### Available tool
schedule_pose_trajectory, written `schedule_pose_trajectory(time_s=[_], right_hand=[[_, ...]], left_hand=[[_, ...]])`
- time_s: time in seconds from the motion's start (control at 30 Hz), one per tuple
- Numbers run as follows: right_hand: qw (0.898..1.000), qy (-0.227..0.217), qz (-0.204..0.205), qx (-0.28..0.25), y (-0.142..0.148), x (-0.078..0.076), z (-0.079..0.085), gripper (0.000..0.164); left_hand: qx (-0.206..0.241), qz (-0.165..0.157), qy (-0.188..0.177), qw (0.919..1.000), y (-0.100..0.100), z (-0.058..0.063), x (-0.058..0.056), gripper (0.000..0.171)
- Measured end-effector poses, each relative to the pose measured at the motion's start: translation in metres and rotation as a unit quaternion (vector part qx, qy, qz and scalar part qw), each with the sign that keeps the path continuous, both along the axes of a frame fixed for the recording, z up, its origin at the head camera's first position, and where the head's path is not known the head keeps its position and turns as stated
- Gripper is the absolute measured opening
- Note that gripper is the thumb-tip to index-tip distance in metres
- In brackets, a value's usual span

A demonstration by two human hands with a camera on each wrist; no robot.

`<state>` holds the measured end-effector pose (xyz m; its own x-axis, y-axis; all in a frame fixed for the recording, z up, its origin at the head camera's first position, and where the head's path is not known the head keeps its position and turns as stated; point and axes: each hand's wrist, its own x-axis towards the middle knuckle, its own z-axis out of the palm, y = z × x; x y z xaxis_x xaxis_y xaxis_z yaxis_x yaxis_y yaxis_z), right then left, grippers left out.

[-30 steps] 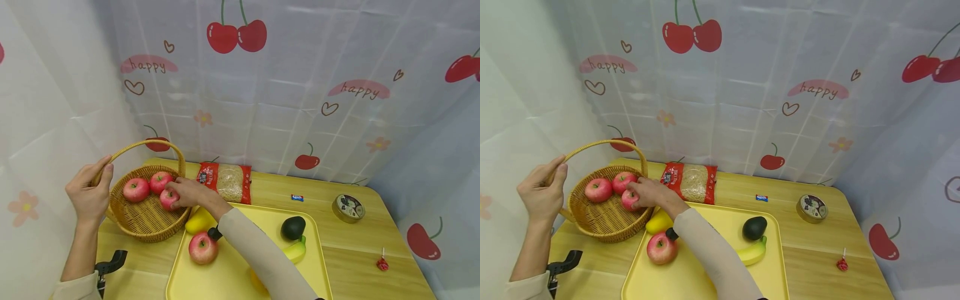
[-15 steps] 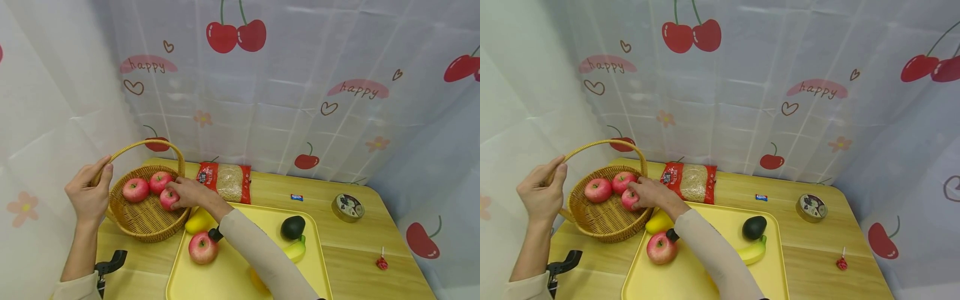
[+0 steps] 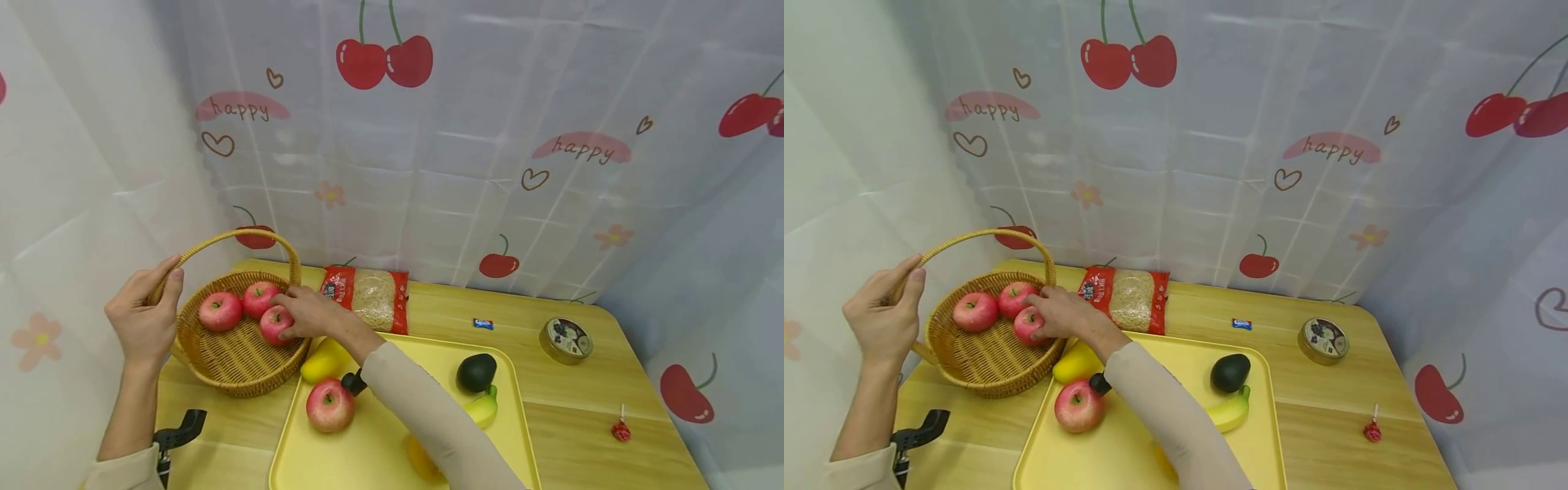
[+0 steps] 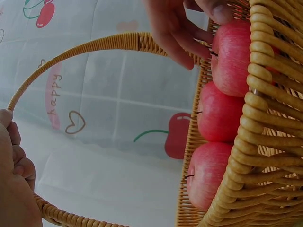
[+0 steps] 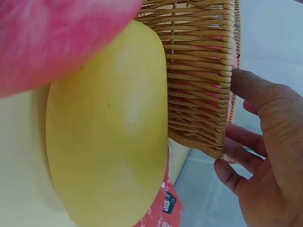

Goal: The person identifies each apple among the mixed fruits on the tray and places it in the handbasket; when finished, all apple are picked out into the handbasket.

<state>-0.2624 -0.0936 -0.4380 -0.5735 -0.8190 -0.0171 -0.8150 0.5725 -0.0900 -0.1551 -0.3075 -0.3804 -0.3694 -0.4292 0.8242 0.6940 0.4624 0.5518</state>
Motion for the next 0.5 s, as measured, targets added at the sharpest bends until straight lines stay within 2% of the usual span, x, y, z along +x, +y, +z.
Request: schedule_pose_trajectory(time_s=[0.2, 0.5], right_hand=[[1.000, -0.005, -0.002, 0.006, 0.005, 0.002, 0.006, 0.066], [0.999, -0.030, -0.003, -0.027, 0.022, 0.006, 0.021, 0.063]], left_hand=[[0.000, 0.001, 0.000, 1.0000, 0.001, 0.000, 0.000, 0.015], [0.004, -0.002, 0.004, 1.0000, 0.001, 0.001, 0.000, 0.015]])
